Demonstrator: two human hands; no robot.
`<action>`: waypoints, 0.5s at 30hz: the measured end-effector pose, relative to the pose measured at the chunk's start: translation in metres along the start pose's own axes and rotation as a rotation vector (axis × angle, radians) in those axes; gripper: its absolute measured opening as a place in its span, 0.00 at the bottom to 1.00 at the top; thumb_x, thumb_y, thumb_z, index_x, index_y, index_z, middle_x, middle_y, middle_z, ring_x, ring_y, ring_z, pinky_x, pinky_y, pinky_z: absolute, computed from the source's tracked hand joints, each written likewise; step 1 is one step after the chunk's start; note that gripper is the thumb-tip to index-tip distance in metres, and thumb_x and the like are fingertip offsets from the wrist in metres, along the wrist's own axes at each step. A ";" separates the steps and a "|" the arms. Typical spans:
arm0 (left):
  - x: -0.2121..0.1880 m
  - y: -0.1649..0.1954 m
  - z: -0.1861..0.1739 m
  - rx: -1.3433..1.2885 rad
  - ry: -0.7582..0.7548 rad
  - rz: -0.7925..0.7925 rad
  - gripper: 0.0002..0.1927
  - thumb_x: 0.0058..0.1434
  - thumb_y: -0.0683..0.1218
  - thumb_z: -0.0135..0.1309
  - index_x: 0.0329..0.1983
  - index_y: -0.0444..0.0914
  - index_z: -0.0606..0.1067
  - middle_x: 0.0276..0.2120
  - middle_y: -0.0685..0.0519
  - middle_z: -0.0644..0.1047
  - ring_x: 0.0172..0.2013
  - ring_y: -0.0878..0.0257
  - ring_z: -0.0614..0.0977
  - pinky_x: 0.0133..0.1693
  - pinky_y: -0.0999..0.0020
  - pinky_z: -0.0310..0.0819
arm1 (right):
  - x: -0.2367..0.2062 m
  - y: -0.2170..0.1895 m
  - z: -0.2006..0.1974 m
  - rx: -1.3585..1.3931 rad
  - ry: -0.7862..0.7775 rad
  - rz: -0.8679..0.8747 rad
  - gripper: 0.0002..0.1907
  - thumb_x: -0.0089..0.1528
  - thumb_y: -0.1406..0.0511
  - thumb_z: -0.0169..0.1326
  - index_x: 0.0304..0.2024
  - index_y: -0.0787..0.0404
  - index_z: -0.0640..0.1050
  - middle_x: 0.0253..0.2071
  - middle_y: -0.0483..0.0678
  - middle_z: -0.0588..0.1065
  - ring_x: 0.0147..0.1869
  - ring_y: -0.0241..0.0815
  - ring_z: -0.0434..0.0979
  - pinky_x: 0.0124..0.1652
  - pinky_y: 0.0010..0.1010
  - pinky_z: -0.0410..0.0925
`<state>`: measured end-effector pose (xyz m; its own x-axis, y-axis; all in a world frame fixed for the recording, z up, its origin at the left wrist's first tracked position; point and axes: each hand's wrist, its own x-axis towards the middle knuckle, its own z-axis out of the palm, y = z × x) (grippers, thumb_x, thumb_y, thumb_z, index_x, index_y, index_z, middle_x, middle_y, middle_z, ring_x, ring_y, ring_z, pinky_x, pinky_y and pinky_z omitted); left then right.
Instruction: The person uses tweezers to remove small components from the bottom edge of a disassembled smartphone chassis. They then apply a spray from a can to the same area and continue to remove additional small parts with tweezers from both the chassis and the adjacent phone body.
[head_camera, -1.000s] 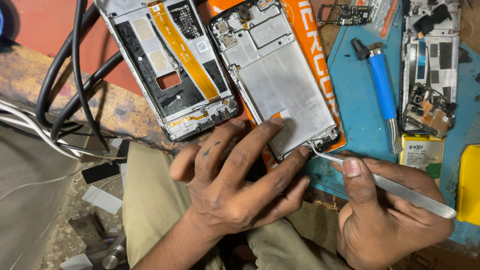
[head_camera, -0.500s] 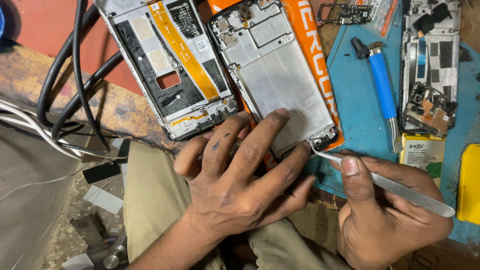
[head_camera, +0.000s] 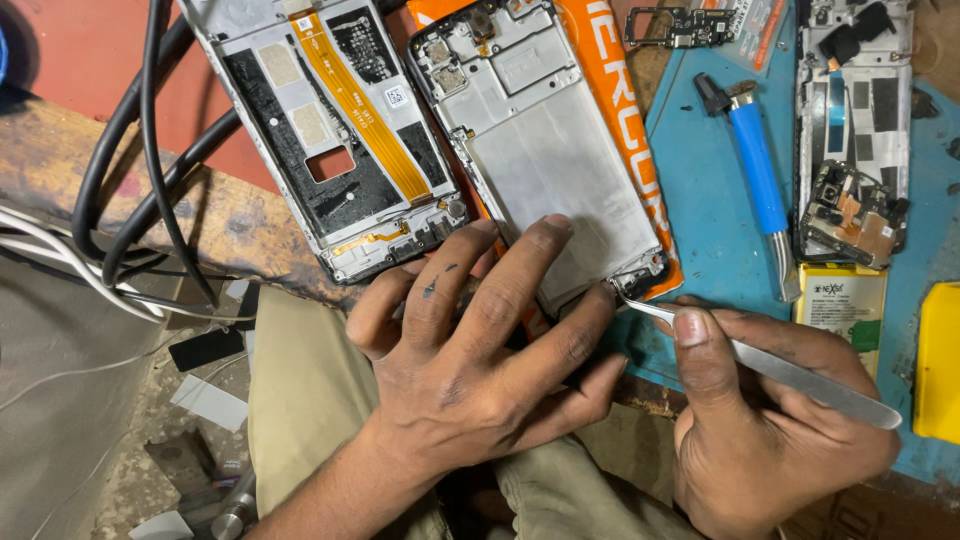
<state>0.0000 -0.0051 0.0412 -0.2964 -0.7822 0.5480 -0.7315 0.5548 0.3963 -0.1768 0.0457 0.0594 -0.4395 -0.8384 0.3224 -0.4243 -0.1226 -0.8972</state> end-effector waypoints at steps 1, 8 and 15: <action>0.000 0.000 0.000 -0.005 -0.006 -0.003 0.17 0.66 0.67 0.60 0.52 0.58 0.82 0.64 0.55 0.72 0.60 0.55 0.71 0.58 0.57 0.52 | 0.001 -0.001 0.001 -0.025 0.007 0.010 0.08 0.68 0.76 0.64 0.43 0.74 0.76 0.37 0.60 0.80 0.37 0.36 0.82 0.41 0.21 0.76; -0.007 0.003 0.004 -0.010 -0.024 -0.018 0.18 0.68 0.68 0.57 0.54 0.59 0.82 0.67 0.55 0.71 0.64 0.54 0.69 0.62 0.55 0.50 | 0.000 -0.002 -0.003 -0.079 0.003 0.043 0.09 0.68 0.74 0.64 0.45 0.73 0.75 0.35 0.59 0.80 0.36 0.34 0.82 0.37 0.18 0.74; -0.010 0.002 0.010 -0.002 -0.006 -0.014 0.20 0.69 0.70 0.54 0.56 0.59 0.82 0.67 0.55 0.71 0.65 0.54 0.69 0.63 0.55 0.49 | 0.005 -0.004 -0.001 -0.101 0.045 0.018 0.10 0.69 0.73 0.65 0.46 0.73 0.75 0.34 0.59 0.79 0.33 0.34 0.79 0.33 0.18 0.72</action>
<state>-0.0045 0.0010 0.0287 -0.2897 -0.7914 0.5383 -0.7345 0.5444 0.4052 -0.1787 0.0424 0.0647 -0.4822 -0.8149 0.3216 -0.4924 -0.0515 -0.8688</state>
